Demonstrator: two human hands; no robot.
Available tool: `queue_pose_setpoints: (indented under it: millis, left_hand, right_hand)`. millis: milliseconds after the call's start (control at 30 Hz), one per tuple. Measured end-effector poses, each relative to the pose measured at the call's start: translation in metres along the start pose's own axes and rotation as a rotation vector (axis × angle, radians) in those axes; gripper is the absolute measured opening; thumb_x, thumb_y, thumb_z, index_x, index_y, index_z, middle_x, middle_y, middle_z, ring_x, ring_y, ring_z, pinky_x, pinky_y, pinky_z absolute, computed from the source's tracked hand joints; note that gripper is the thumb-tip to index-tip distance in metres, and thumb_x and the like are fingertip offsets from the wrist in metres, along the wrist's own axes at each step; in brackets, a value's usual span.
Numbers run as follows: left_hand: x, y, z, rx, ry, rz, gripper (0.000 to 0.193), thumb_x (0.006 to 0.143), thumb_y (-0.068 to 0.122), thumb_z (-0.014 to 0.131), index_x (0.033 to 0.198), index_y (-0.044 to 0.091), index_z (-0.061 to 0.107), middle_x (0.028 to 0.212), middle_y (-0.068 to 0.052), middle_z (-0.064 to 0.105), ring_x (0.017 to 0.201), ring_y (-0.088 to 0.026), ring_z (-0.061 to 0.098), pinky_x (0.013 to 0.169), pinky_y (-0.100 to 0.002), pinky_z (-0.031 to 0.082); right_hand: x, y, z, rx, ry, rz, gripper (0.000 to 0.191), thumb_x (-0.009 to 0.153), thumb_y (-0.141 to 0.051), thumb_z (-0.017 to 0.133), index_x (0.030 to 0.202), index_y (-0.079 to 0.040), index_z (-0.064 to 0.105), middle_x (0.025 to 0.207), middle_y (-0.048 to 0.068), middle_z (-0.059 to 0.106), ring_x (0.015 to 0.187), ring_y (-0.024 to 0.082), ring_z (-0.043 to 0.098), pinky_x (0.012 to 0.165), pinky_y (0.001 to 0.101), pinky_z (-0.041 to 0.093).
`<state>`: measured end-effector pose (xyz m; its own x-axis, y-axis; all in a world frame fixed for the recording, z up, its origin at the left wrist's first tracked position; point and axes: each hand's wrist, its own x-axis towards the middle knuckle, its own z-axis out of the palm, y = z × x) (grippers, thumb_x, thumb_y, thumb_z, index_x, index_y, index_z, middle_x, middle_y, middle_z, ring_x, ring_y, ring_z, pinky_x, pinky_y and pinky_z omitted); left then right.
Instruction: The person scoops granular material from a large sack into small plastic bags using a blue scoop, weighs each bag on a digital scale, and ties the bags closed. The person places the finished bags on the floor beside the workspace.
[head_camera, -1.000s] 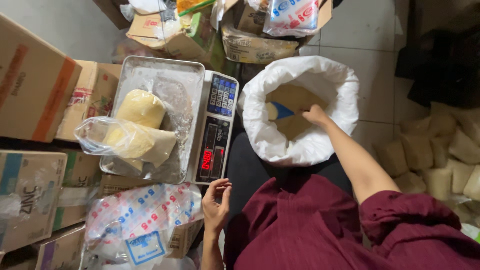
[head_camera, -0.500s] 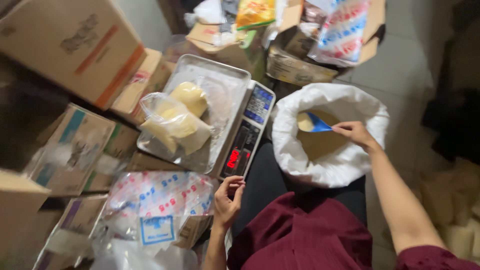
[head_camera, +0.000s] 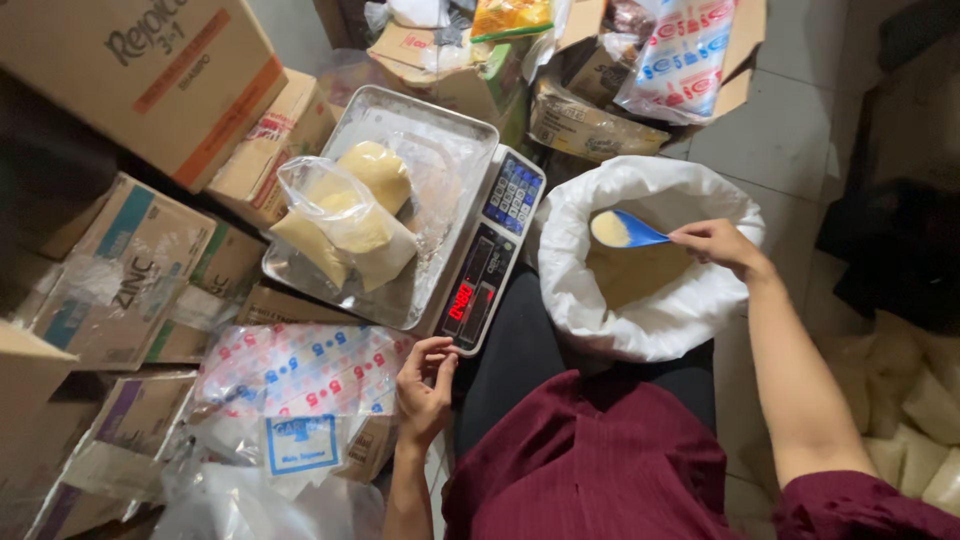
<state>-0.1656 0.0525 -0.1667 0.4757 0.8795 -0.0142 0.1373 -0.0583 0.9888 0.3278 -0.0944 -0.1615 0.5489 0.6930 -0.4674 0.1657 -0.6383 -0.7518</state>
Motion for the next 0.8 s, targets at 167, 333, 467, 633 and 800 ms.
queue_pose_setpoints:
  millis: [167,333,467,633,800]
  left_hand:
    - [0.004,0.000,-0.010,0.009,0.089,0.025,0.020,0.093,0.005,0.068,0.114,0.005,0.068,0.094,-0.005,0.077,0.085,-0.013,0.073,0.077,-0.026,0.057]
    - [0.025,0.010,-0.017,0.004,0.243,-0.029,0.024,0.093,0.008,0.069,0.117,0.007,0.066,0.099,-0.005,0.073,0.087,-0.015,0.071,0.076,-0.027,0.057]
    - [0.056,0.021,-0.031,0.115,0.381,0.116,0.041,0.092,0.008,0.071,0.130,0.004,0.058,0.121,-0.012,0.065,0.111,-0.023,0.064,0.091,-0.035,0.051]
    - [0.092,0.039,-0.041,0.123,0.461,0.284,0.064,0.091,0.008,0.074,0.146,-0.001,0.042,0.142,-0.024,0.051,0.134,-0.036,0.052,0.116,-0.043,0.039]
    - [0.111,0.056,-0.047,0.105,0.436,0.316,0.073,0.090,0.007,0.073,0.152,0.000,0.035,0.149,-0.025,0.044,0.138,-0.037,0.048,0.116,-0.043,0.040]
  right_hand:
    - [0.001,0.003,-0.013,0.037,0.005,-0.049,0.028,0.093,-0.029,0.073,0.108,-0.005,0.079,0.078,-0.003,0.063,0.066,0.007,0.052,0.057,0.0245,0.043]
    - [0.001,-0.037,-0.012,0.015,0.025,-0.155,0.027,0.095,-0.026,0.073,0.111,-0.005,0.079,0.080,-0.003,0.062,0.068,0.009,0.051,0.059,0.0258,0.041]
    - [-0.006,-0.104,0.008,-0.080,0.015,-0.319,0.028,0.099,-0.027,0.071,0.105,-0.001,0.078,0.079,-0.002,0.062,0.071,0.007,0.052,0.064,0.0247,0.044]
    - [-0.015,-0.192,0.057,-0.074,-0.065,-0.461,0.027,0.099,-0.028,0.070,0.109,-0.004,0.078,0.078,-0.004,0.062,0.069,0.005,0.051,0.059,0.0237,0.041]
    - [-0.022,-0.257,0.102,-0.058,-0.173,-0.673,0.026,0.099,-0.026,0.070,0.106,-0.002,0.077,0.080,-0.004,0.067,0.072,0.003,0.056,0.061,0.0217,0.044]
